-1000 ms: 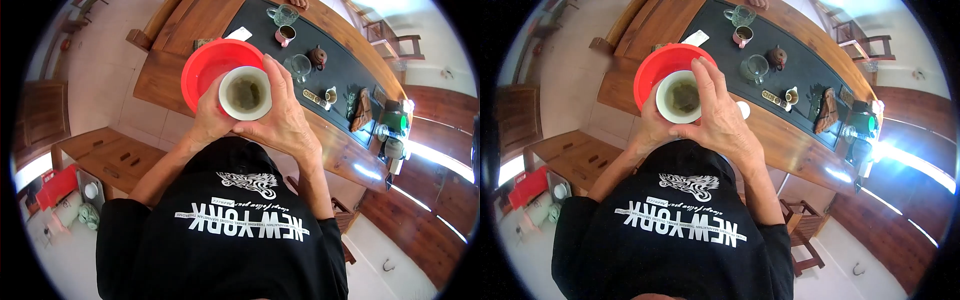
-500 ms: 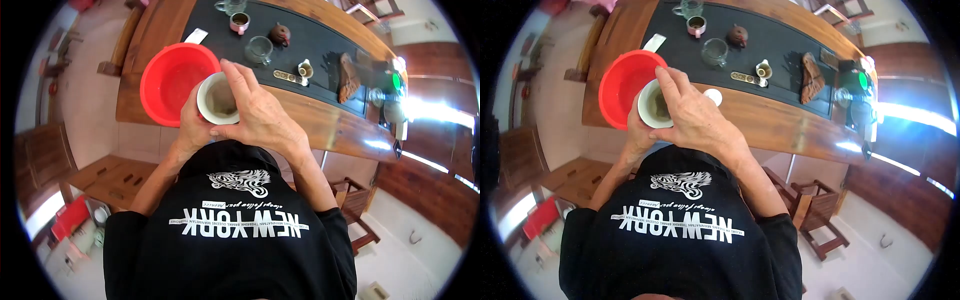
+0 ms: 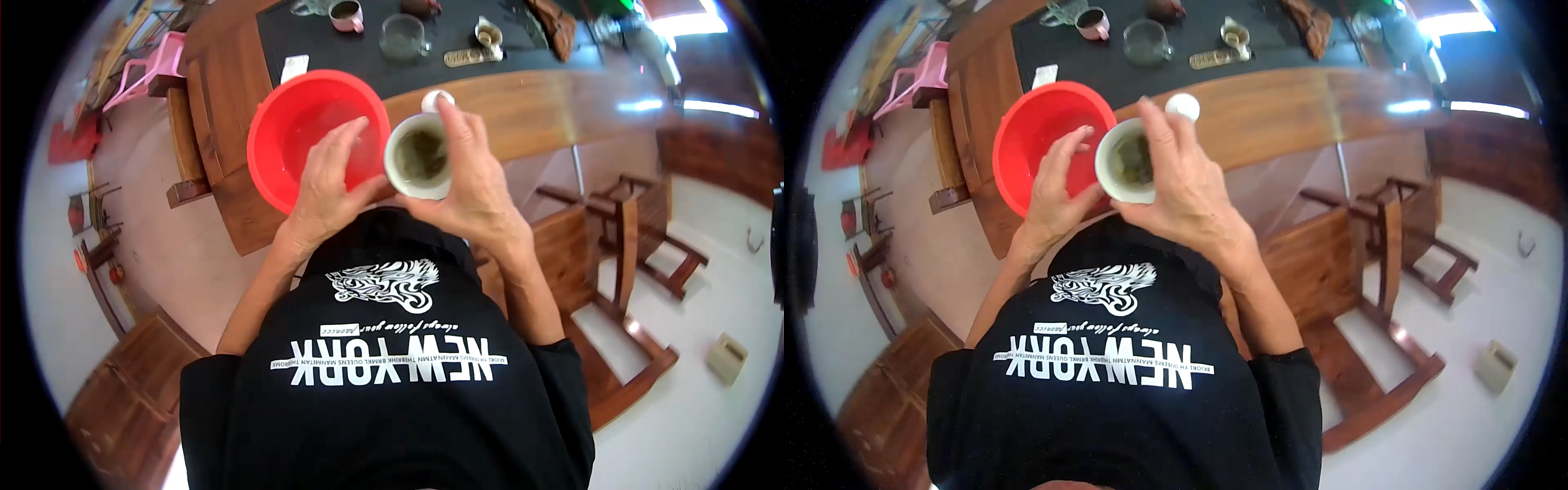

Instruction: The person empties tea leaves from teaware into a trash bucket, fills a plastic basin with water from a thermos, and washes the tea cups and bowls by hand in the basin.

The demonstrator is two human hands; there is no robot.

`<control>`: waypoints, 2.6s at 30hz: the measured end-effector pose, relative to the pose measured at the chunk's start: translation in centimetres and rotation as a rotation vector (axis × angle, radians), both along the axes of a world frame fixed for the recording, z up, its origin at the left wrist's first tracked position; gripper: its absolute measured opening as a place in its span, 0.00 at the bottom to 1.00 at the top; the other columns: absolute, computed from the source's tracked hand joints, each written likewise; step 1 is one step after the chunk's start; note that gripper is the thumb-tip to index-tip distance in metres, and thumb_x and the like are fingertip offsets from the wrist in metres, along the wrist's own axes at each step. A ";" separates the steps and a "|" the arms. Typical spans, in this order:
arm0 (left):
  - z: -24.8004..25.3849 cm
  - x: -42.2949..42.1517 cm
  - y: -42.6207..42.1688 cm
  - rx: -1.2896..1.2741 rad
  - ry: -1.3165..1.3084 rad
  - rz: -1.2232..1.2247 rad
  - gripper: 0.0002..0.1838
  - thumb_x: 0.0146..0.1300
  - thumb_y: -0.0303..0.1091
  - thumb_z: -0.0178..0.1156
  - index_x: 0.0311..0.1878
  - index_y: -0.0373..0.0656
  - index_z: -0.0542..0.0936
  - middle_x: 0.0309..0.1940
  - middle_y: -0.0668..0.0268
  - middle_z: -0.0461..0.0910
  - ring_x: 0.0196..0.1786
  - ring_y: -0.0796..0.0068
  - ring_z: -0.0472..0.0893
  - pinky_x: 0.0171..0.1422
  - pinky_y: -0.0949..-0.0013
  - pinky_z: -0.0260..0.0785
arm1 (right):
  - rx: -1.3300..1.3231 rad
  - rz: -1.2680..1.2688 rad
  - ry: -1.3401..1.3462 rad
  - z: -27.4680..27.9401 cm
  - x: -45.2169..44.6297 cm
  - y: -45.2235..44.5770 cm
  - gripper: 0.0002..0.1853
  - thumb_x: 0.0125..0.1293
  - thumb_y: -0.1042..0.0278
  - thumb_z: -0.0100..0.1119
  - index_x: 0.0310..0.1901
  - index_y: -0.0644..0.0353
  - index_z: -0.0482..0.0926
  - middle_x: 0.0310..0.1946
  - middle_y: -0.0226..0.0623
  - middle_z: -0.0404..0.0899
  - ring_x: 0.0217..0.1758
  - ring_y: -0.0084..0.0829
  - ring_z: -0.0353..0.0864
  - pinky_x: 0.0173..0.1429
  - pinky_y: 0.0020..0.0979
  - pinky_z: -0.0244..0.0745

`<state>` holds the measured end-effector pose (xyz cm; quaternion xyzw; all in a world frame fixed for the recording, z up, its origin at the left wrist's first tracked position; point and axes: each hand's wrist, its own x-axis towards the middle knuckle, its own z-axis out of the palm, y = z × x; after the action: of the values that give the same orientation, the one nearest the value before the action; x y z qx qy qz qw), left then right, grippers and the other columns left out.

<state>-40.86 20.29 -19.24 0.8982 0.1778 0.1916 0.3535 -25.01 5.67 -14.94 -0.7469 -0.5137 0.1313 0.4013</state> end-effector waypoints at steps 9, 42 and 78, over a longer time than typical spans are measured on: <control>-3.4 -5.1 2.1 0.193 0.151 -0.256 0.25 0.56 0.43 0.69 0.51 0.35 0.78 0.48 0.55 0.78 0.51 0.54 0.77 0.54 0.58 0.69 | -0.051 -0.475 0.096 -3.3 -7.7 -10.4 0.53 0.38 0.71 0.77 0.69 0.65 0.58 0.55 0.46 0.68 0.58 0.42 0.73 0.62 0.38 0.70; -4.2 -5.0 0.6 0.208 0.476 -0.373 0.20 0.74 0.48 0.50 0.46 0.37 0.77 0.34 0.56 0.76 0.38 0.61 0.77 0.46 0.63 0.68 | -0.344 -1.986 0.316 -24.6 -44.4 -38.6 0.52 0.45 0.59 0.79 0.65 0.74 0.57 0.57 0.56 0.63 0.62 0.52 0.64 0.69 0.45 0.60; -5.7 -4.5 1.3 0.309 0.576 -0.218 0.31 0.71 0.58 0.51 0.45 0.32 0.82 0.29 0.55 0.82 0.31 0.68 0.81 0.38 0.67 0.72 | -1.022 -1.588 1.065 -30.0 -49.1 -47.0 0.39 0.45 0.55 0.73 0.58 0.67 0.68 0.59 0.53 0.64 0.57 0.54 0.74 0.61 0.47 0.74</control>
<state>-45.40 21.59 -24.94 0.9721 0.1419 -0.0841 0.1668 -74.15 -41.37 -44.95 -0.7921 0.4723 0.3399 0.1845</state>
